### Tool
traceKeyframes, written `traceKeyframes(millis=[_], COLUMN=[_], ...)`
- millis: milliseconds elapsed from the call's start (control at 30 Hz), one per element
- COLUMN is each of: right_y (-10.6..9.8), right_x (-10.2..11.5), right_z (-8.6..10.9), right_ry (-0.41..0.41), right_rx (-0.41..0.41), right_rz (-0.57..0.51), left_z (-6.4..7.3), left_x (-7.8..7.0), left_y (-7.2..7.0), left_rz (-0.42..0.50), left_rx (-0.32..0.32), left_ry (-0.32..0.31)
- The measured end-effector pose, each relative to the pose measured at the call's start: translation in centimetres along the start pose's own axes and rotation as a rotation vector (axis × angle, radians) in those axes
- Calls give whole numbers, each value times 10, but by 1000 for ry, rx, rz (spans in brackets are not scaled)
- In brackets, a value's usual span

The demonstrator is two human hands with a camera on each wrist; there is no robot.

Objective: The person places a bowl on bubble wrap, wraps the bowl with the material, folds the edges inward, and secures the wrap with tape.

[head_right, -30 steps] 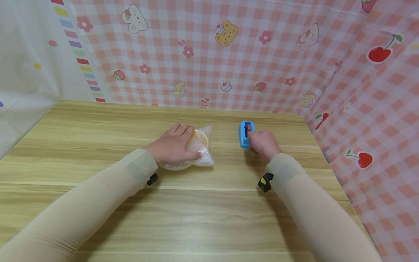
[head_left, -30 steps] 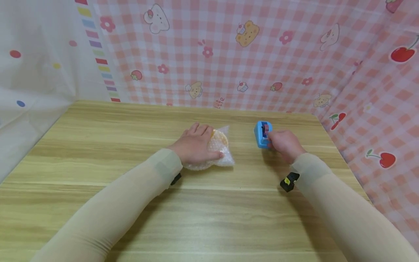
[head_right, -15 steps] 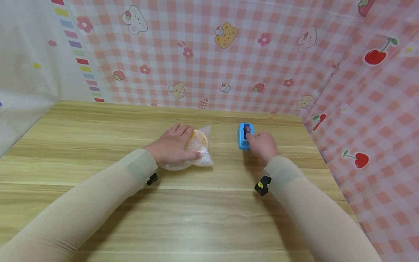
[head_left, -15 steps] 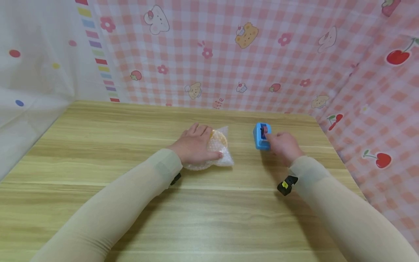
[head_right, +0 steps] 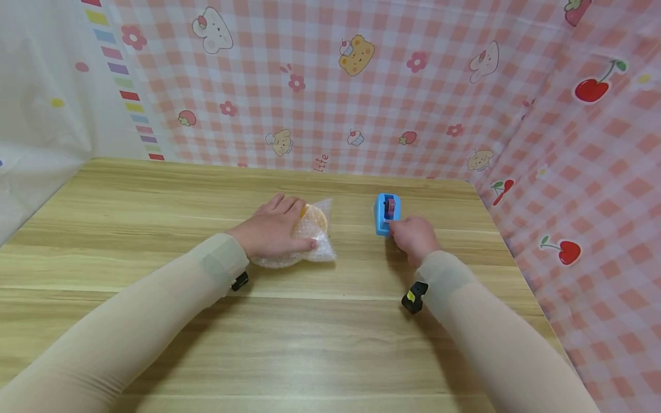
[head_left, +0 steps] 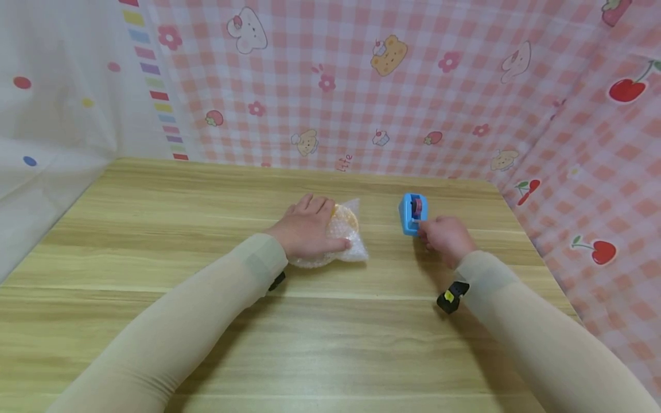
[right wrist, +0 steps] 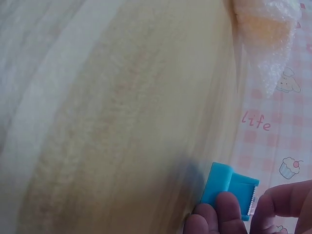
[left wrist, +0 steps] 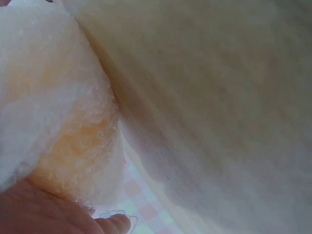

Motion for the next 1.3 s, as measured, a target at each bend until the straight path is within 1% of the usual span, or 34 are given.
traceKeyframes(millis=[100,200,367,767,900,1000,1300], right_y=[1,1,0,3,4,4,5], right_x=[-1,0,-1,-1,-2,-4,-9], right_z=[0,0,0,2,2,1,-7], right_ry=[6,4,4,-13,1,11,-9], right_rx=[-7,-23,-40,16,37,42,35], right_rz=[-14,-3,48,109,119,125,186], left_z=[0,0,0,0,1,0,0], left_x=[0,0,0,0,0,0,0], left_y=[-1,-1,-2,-1,-1,-1,-1], left_rz=[-3,-8,-5,4,7,5,10], left_rx=[-1,-1,-1,0,1,-1,0], left_ry=[0,0,-4,-7,-6,-5,-6])
Point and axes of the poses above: each hand's wrist, its own z-axis away from the middle knuckle, its own y-axis out of the palm, x = y × z, the point moved 8 cm from there along -z, towards the middle knuckle, and after that the axes turned 12 degrees about -x, right-handed, at the moved point
